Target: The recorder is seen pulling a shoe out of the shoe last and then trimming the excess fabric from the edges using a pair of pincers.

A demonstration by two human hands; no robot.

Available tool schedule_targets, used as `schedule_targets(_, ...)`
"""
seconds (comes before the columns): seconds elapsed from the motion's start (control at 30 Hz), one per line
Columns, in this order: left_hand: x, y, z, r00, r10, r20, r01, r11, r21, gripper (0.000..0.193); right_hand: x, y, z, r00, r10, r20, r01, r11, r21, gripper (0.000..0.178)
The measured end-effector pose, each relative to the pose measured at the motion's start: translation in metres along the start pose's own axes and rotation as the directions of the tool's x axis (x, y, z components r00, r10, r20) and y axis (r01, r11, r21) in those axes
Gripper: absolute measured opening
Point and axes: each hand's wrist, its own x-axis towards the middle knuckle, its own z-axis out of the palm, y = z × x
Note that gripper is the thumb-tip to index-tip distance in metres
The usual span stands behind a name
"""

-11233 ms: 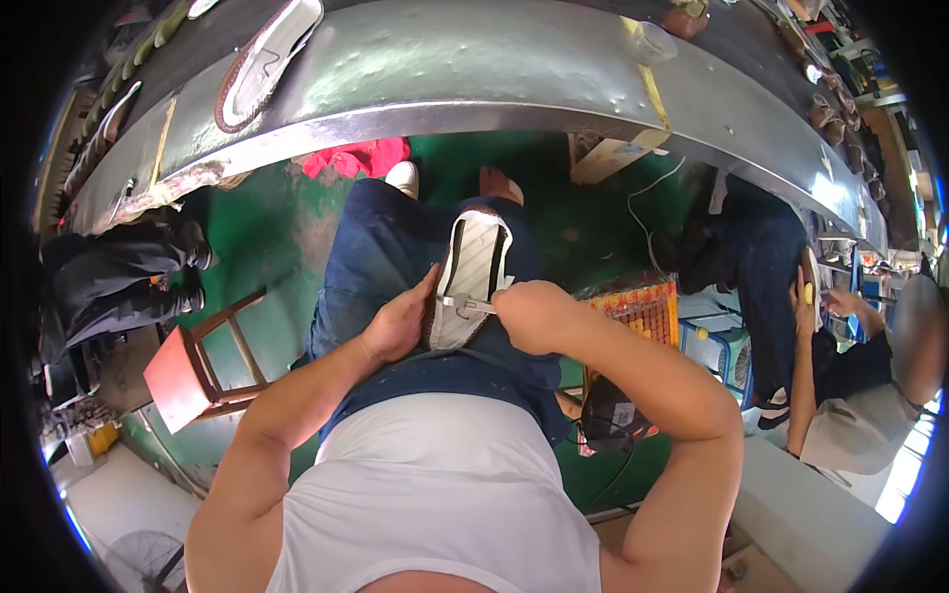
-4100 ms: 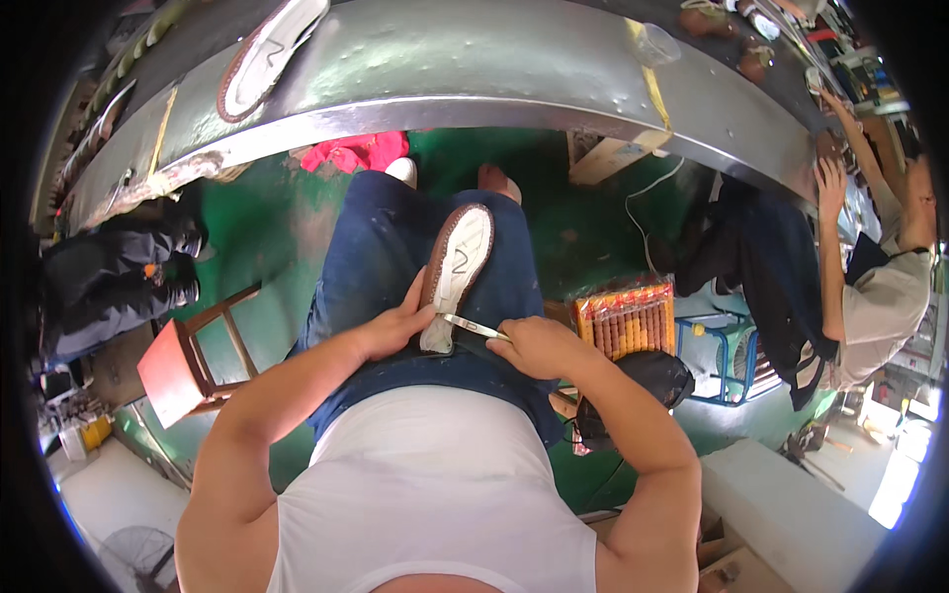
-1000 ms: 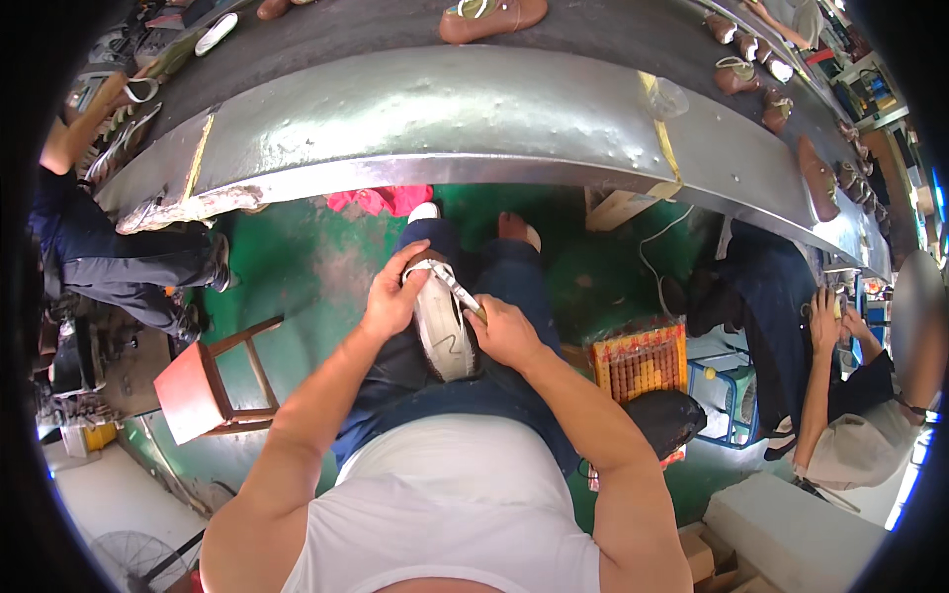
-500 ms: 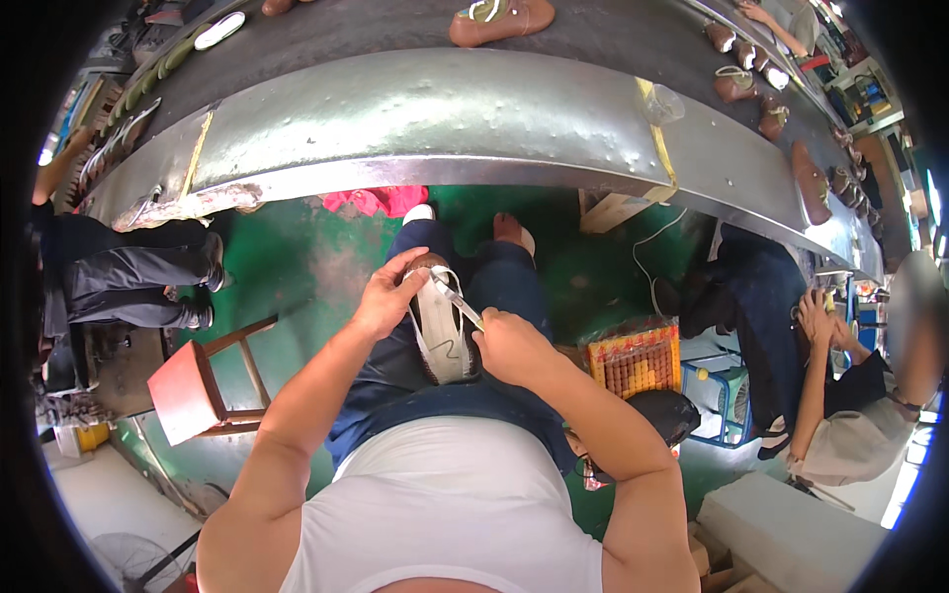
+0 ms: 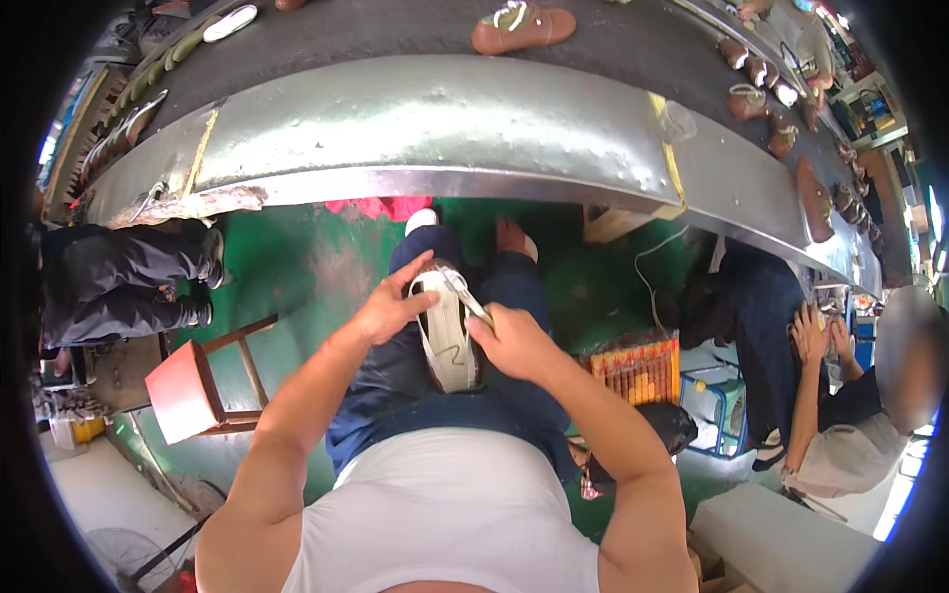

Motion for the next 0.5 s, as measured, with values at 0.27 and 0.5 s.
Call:
schedule_targets(0.27, -0.024, -0.051, 0.035, 0.850, 0.508, -0.143, -0.411, 0.807, 0.424, 0.047, 0.006, 0.050, 0.039, 0.994, 0.075, -0.077, -0.038, 0.914, 0.403, 0.050)
schedule_targets(0.5, 0.000, -0.028, 0.044, 0.790, 0.561, -0.248, -0.381, 0.766, 0.518, 0.030, -0.013, 0.061, 0.021, 0.976, -0.060, 0.208, -0.121, 0.643, 0.756, 0.034)
